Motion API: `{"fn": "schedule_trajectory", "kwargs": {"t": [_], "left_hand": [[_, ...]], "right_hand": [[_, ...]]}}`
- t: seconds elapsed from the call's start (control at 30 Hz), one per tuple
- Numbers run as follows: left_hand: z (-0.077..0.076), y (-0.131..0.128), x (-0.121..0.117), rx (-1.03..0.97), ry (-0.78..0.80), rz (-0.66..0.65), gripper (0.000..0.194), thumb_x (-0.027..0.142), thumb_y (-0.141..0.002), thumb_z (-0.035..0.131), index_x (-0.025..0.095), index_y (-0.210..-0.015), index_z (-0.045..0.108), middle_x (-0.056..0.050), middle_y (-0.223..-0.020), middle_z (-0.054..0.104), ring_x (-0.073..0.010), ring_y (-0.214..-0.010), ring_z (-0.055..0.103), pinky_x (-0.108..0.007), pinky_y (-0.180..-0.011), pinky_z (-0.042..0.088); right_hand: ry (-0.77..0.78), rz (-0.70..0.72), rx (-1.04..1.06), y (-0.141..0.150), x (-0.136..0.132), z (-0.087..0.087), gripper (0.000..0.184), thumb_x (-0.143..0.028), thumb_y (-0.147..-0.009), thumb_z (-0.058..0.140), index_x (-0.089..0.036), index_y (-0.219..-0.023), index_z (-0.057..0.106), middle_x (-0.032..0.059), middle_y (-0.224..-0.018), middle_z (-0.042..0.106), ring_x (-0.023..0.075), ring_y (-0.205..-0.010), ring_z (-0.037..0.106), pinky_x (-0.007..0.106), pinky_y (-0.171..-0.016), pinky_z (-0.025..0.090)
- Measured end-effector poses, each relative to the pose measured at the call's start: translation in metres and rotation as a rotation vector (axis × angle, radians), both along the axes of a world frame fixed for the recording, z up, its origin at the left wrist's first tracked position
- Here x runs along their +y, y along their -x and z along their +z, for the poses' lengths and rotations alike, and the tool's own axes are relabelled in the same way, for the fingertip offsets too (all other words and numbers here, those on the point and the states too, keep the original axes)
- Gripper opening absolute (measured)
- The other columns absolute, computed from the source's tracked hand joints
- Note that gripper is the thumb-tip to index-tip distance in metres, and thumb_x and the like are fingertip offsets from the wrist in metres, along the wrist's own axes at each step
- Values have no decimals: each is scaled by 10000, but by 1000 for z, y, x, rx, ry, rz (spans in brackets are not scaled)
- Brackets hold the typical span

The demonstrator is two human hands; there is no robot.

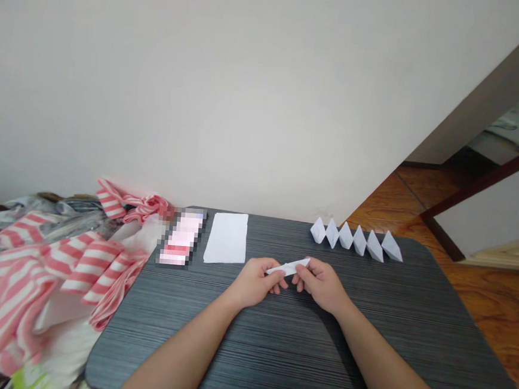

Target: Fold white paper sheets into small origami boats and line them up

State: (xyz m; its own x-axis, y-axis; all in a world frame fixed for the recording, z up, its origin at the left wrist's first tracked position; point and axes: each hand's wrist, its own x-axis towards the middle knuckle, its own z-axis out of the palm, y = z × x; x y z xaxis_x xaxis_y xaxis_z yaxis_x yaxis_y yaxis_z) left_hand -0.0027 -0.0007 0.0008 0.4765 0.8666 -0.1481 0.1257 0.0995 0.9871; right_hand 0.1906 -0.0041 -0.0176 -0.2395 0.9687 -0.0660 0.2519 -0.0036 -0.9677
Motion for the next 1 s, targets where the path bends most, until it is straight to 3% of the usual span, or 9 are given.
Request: {"fn": "schedule_trajectory", "kwargs": {"t": [0.4,0.7,1.0], "left_hand": [[0,-2,-3,76,-52,6,306,381,-834,482,111,-794,623,-75,-744,678,-102,-558,577,-214,-543,462],[6,-5,-4,100,-77,-20,341,412,-840,463,120,-802,636,-63,-746,670,-106,-572,575,-211,-543,447],[-1,-5,-2,74,-42,20,351,423,-843,451,118,-762,606,-63,-709,657,-103,-553,569,-209,-524,439]], "right_hand": [[-52,-61,-3,-1,1,7,349,-415,-900,425,-169,-697,565,-12,-500,558,97,-425,469,213,-442,352],[-161,73,-140,4,-2,17,295,-336,-890,450,-184,-657,548,-13,-529,584,115,-489,546,229,-534,414],[-94,136,-163,6,-4,14,251,-316,-874,473,-176,-681,550,-10,-537,602,109,-468,545,216,-506,414]]}}
